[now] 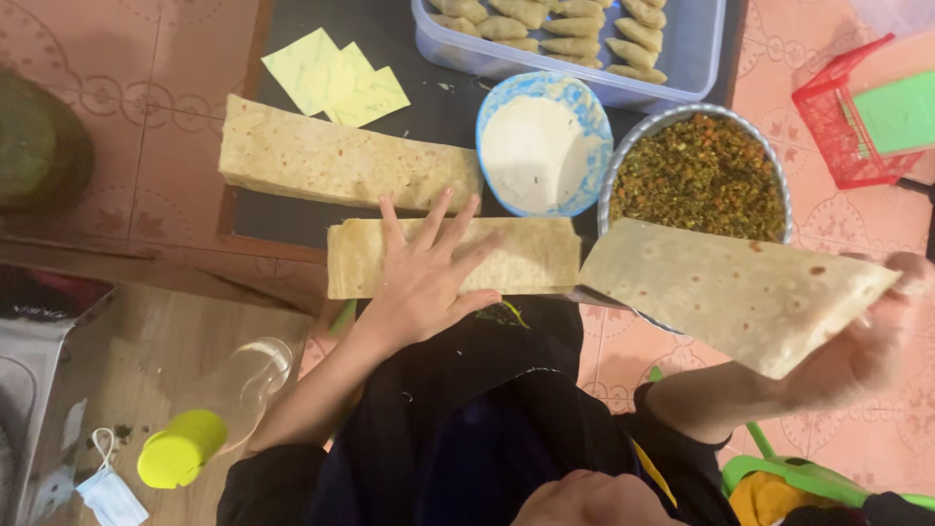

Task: The person repeatedly takes square pastry sheets, spoons a vegetable filling onto them, folds them into triangular samosas, and places them in a tray. The process is continuous and repetitive throughout the clip.

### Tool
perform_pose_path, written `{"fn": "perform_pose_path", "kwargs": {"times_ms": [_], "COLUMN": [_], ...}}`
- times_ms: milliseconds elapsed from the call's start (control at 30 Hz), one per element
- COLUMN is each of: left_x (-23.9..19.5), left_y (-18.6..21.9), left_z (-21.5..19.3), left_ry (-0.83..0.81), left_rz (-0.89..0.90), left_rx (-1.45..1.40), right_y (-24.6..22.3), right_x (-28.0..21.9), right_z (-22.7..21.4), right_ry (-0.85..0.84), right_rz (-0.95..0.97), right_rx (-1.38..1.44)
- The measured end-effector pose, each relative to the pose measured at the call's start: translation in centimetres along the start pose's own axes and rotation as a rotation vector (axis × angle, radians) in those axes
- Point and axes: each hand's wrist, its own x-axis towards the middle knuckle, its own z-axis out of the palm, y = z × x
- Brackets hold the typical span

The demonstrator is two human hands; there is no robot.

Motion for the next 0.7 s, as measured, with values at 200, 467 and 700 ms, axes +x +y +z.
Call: {"fn": "perform_pose_path", "kwargs": {"times_ms": [200,467,700], "left_x": [1.9,2.0,2.2], "left_y": [1.4,2.9,3.5], "left_z": [-0.3,2.5,1.7], "left_ry": [-0.177,-0.133,-0.009], "left_rz": [-0.080,0.104,-0.204], "left_rx": [-0.060,-1.187,-1.087], "right_y": [4.4,8.7,10.1], "right_x": [0.8,-0.4,0.1], "right_z": [6.6,9.6,6.4], "right_ry": [-0.061,-0.169,0.021], "right_rz": [0.027,0.387,0.317], "right_rx": [-0.190,-0.608,-0.646]}}
